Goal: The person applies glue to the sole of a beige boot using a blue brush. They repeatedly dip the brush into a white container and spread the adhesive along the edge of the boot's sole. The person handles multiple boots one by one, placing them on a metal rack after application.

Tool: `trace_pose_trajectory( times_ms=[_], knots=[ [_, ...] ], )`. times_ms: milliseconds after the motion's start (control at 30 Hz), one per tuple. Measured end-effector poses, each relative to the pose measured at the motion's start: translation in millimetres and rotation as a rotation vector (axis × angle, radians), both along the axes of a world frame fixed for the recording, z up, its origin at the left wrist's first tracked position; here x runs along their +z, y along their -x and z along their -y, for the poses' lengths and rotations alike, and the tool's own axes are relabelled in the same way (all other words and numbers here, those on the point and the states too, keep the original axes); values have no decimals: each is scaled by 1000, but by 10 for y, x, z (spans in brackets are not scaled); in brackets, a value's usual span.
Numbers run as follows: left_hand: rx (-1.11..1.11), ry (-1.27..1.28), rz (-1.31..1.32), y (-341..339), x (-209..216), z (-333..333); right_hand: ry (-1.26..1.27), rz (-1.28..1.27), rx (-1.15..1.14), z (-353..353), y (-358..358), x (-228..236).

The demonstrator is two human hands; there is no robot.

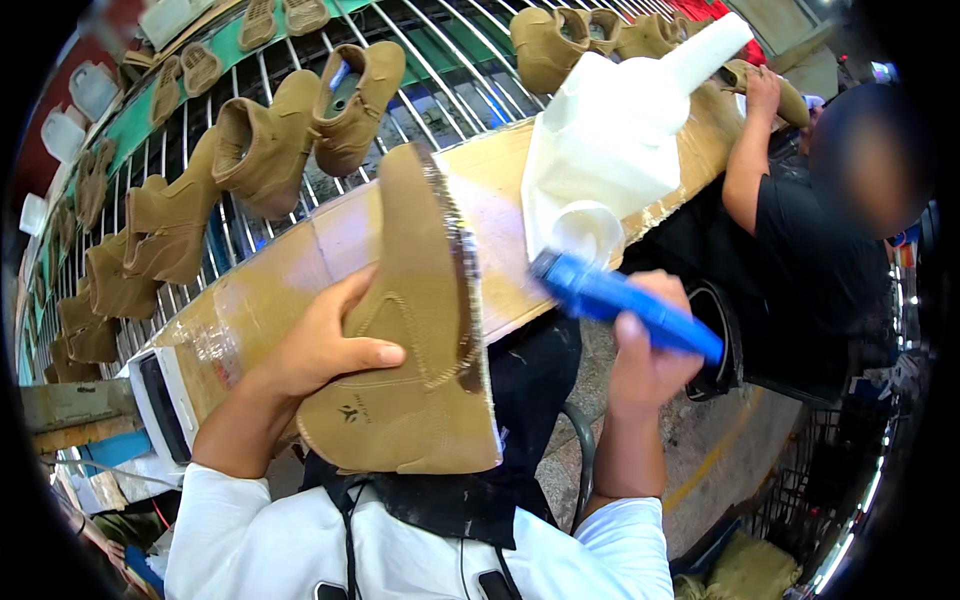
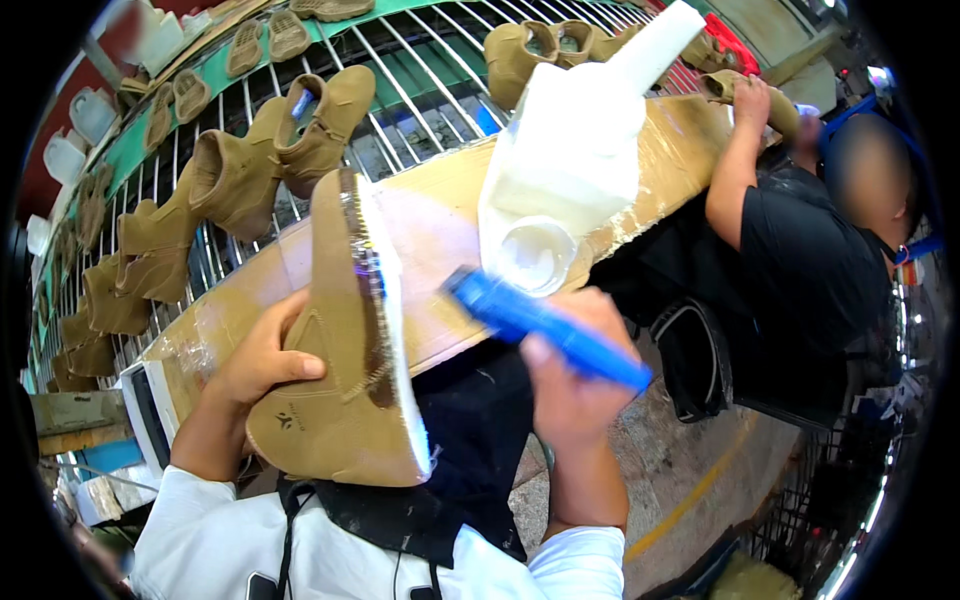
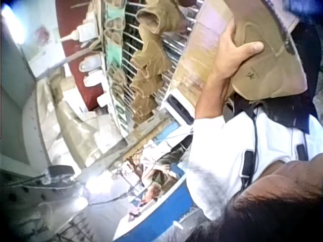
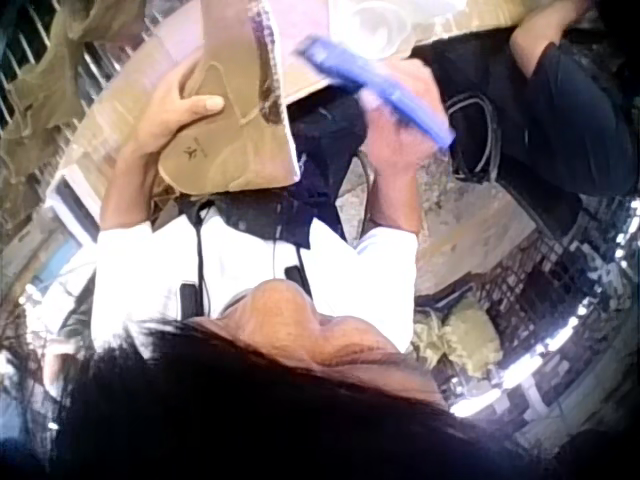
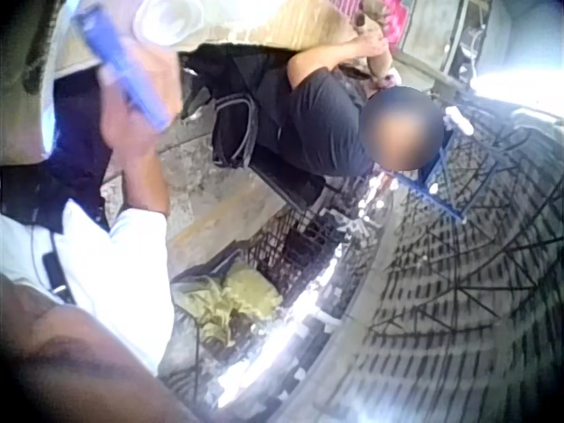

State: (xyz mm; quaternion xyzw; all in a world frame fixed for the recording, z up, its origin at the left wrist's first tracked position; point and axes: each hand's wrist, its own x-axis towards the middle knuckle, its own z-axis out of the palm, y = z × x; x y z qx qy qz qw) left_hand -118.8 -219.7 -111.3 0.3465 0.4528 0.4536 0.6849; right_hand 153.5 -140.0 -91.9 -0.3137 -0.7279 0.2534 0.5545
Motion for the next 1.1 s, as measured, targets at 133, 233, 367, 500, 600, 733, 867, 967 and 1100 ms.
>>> trace_pose_trajectory(
  times_ms=[133, 233, 367, 500, 600, 733, 867, 967, 1100],
  knots=[
    [34, 67, 103, 104, -168, 56, 190, 35, -187, -346, -256, -257],
    [46, 101, 121, 129, -266, 44, -132, 518, -193, -570, -318, -414],
    [68, 117, 160, 173, -308, 83, -101, 700, -178, -430, -310, -347],
    [105, 125, 201, 207, -333, 118, 454, 115, -265, -126, -324, -514],
    [118, 137, 188, 135, -249, 84, 726, -287, 4, 74, -74, -413],
    [75, 146, 189, 100, -221, 77, 735, -347, 171, 235, 235, -183],
    [75, 122, 182, 115, -231, 115, 689, -237, 286, 267, 222, -79],
    [81, 125, 207, 146, -237, 124, 628, -202, 296, 387, 204, 3],
    [98, 155, 270, 175, -217, 153, 469, -103, 315, 482, 110, 100]
  ],
)
